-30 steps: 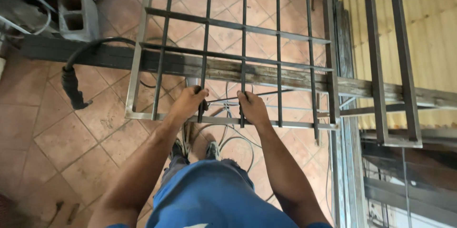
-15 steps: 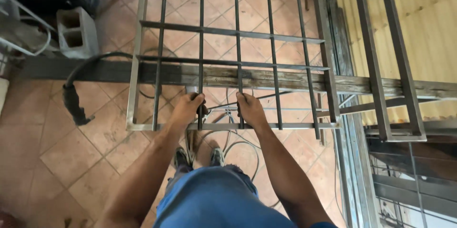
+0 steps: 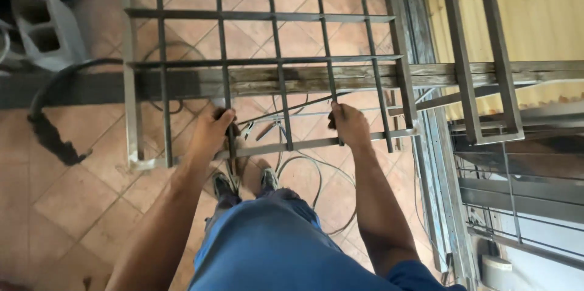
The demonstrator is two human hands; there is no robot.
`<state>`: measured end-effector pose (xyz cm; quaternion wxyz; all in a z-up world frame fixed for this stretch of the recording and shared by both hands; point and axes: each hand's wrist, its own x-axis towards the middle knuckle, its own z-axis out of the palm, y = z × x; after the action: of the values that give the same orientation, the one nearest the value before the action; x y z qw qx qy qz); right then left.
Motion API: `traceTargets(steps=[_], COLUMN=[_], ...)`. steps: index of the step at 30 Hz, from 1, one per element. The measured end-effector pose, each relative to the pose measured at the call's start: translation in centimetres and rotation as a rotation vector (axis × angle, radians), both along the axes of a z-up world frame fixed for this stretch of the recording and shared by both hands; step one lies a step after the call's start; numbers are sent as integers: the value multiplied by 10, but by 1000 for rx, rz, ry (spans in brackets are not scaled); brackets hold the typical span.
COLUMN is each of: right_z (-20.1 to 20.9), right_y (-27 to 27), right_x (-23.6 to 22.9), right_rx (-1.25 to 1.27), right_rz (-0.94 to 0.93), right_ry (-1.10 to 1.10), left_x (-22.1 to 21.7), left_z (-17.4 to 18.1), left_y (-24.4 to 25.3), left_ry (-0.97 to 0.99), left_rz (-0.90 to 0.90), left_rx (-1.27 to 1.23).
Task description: The person assembles a metal frame by inserting vertical metal bars into a horizontal frame. They repeatedly pick up bars, align them with the frame, and press them into place. The person occasionally repositions bars to ensure proper fit.
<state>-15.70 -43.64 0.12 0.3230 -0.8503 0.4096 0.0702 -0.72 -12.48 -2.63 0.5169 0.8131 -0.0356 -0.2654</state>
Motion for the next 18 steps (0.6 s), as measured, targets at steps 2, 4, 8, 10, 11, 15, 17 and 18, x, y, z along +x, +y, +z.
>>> traceTargets(steps=[2, 4, 8, 10, 11, 15, 17, 18], right_z=[-12, -21, -13, 0, 8, 28, -6, -25], right_y=[-11, -15, -22, -33, -41, -90, -117, -127], right_x=[6, 5, -3, -14, -19, -50, -48, -50], right_rx=[10, 32, -28, -75, -390, -389, -263, -135], right_rz=[-15, -12, -6, 32, 76, -1, 7, 16], right_ry=[-27, -24, -101, -140, -378, -107, -59, -6], left_x=[16, 16, 17, -1, -9, -45, -66, -79], left_z=[-28, -57, -43, 1, 27, 7, 40, 55], left_y=[-2, 3, 1, -4, -11, -26, -60, -74], left_ry=[1, 32, -5, -18, -37, -1035, -801, -557], left_rz=[-26, -35, 28, 60, 115, -1, -125, -242], left_rx=[84, 179, 145, 149, 161, -97, -21, 56])
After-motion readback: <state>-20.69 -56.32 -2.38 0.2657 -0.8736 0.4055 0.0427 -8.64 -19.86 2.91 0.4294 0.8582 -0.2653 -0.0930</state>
